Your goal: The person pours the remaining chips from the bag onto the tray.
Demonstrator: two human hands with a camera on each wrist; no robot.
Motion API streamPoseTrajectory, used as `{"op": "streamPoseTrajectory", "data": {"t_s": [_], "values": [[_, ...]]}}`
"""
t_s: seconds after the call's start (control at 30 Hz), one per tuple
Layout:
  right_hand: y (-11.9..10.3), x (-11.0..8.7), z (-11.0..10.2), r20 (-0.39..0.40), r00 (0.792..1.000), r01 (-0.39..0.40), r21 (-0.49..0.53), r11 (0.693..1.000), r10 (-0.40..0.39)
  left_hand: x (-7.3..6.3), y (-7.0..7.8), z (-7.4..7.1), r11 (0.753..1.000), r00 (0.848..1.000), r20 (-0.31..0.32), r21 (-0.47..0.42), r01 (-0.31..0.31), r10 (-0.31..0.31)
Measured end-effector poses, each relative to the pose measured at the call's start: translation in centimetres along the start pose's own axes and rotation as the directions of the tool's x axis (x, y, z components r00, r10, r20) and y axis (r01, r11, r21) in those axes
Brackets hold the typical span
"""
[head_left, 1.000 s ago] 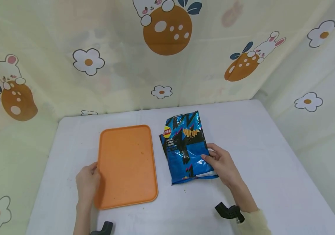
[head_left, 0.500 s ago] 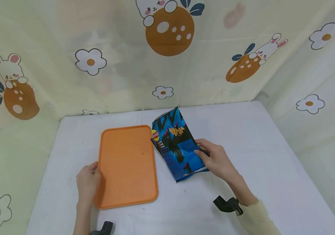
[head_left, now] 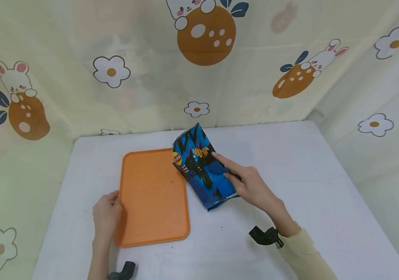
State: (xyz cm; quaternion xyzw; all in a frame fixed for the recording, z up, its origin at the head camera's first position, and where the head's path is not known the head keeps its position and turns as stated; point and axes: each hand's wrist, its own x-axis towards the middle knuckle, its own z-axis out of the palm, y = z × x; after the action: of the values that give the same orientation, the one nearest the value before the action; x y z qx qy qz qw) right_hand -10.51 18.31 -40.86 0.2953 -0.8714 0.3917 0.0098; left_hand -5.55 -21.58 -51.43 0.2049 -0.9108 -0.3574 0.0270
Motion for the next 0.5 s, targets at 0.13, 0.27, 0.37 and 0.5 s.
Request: {"op": "streamPoseTrajectory", "data": {"t_s": [0.13,0.27,0.37,0.5], "values": [[-0.1,0.2,0.3,0.019,1.0,0.017,-0.021,1.0,-0.016,0.0,0.0,-0.1,1.0,1.0,0.012,-0.007,0.0,0.0],[-0.1,0.3,0.5,0.032,0.999,0.02,-0.056,0.998,-0.018,0.0,0.1,-0.3,1.0,1.0,0.021,-0.01,0.009,-0.009],[-0.3,0.6,0.4,0.057,0.998,-0.002,-0.046,0.999,0.004,0.1,0.1,-0.3,1.0,1.0,0.016,-0.006,0.01,-0.01],[-0.6,1.1,0.1,0.113,0.993,-0.029,-0.034,0.999,0.032,0.0,0.3,-0.4,1.0,1.0,0.017,-0.012,0.011,-0.01]]}}
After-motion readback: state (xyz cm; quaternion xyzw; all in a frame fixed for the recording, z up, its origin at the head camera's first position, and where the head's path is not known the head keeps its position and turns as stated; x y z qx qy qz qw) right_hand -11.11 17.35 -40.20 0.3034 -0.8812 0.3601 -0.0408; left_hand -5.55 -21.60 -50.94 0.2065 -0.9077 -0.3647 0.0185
